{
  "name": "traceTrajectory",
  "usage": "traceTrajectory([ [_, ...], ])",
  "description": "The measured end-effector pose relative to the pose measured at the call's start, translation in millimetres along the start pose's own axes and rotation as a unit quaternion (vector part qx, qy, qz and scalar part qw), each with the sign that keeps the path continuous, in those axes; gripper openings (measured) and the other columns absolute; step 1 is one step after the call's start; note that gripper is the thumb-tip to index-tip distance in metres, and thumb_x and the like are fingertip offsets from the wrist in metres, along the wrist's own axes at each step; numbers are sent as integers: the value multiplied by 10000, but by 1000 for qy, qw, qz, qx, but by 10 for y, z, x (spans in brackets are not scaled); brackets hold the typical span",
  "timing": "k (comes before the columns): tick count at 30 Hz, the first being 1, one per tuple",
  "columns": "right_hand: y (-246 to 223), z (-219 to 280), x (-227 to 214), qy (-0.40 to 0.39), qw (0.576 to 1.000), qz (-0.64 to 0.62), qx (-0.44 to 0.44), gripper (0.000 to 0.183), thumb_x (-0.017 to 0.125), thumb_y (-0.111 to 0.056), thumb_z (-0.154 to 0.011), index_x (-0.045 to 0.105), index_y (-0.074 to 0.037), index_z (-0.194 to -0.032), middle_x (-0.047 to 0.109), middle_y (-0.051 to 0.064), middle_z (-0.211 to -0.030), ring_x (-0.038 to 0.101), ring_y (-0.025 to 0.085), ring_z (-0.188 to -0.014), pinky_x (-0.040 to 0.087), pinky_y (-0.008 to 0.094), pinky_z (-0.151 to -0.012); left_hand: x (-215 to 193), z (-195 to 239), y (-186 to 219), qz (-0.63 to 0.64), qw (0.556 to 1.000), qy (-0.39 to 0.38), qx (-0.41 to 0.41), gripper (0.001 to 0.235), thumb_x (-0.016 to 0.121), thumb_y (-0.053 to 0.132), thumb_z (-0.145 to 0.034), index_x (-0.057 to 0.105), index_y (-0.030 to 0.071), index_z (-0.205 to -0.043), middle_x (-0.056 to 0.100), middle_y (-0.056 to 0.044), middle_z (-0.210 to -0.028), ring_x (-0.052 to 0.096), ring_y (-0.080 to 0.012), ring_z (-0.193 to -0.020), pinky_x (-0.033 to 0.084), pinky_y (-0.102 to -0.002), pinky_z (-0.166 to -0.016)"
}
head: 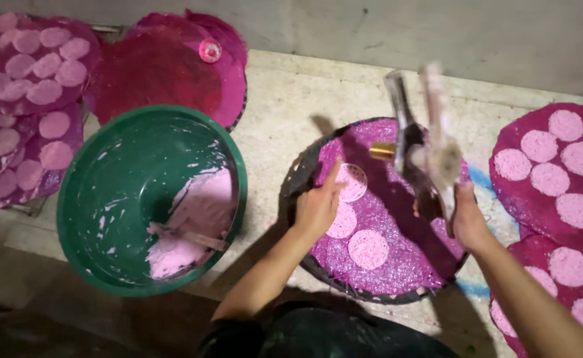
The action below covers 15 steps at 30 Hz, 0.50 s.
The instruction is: The person scoops pink paste from a green bucket and uses a manual press to form circular pink pads on a pink mat. The person repeatedly fills the press, compresses the paste, and removes the formed pads, placing them on the mat.
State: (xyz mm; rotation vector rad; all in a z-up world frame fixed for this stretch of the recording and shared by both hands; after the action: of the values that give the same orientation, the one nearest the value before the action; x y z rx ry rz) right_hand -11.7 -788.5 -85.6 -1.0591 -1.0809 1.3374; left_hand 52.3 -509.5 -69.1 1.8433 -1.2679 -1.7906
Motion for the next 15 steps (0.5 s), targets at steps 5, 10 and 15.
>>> traceTrajectory([
  [5,-261,477,153,56,980,-139,-132,1049,334,-889,-883,385,-46,-1504,600,149,-1210,654,236,-960,584,419,-847,-248,60,349,-117,992,12,36,335,696,182,-921,716,229,-1252,733,-27,-1021,680,-253,-941,547,-405,-742],
  [10,-255,855,228,95,948,-258,-158,1088,519,-895,-842,420,-14,-1473,569,161,-1208,639,276,-998,575,472,-839,-138,109,410,-194,977,-34,86,431,725,155,-767,736,179,-1197,583,-72,-1321,494,-324,-1193,442,-490,-949],
  [15,-147,1149,109,163,951,-225,-138,1191,527,-943,-782,414,-5,-1507,581,173,-1211,642,290,-1035,560,497,-889,-145,42,295,-97,994,-12,58,516,740,168,-858,662,205,-1366,568,-44,-1417,502,-311,-1303,418,-479,-1049],
])
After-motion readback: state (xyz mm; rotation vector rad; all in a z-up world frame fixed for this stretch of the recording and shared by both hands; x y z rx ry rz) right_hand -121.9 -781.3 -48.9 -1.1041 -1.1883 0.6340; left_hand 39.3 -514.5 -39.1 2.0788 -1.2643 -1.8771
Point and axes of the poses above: each hand's wrist, its own z-axis away from the middle knuckle, its own x-axis out of the palm, y = z × x, the point moved 9 cm from there along -z, towards the middle knuckle
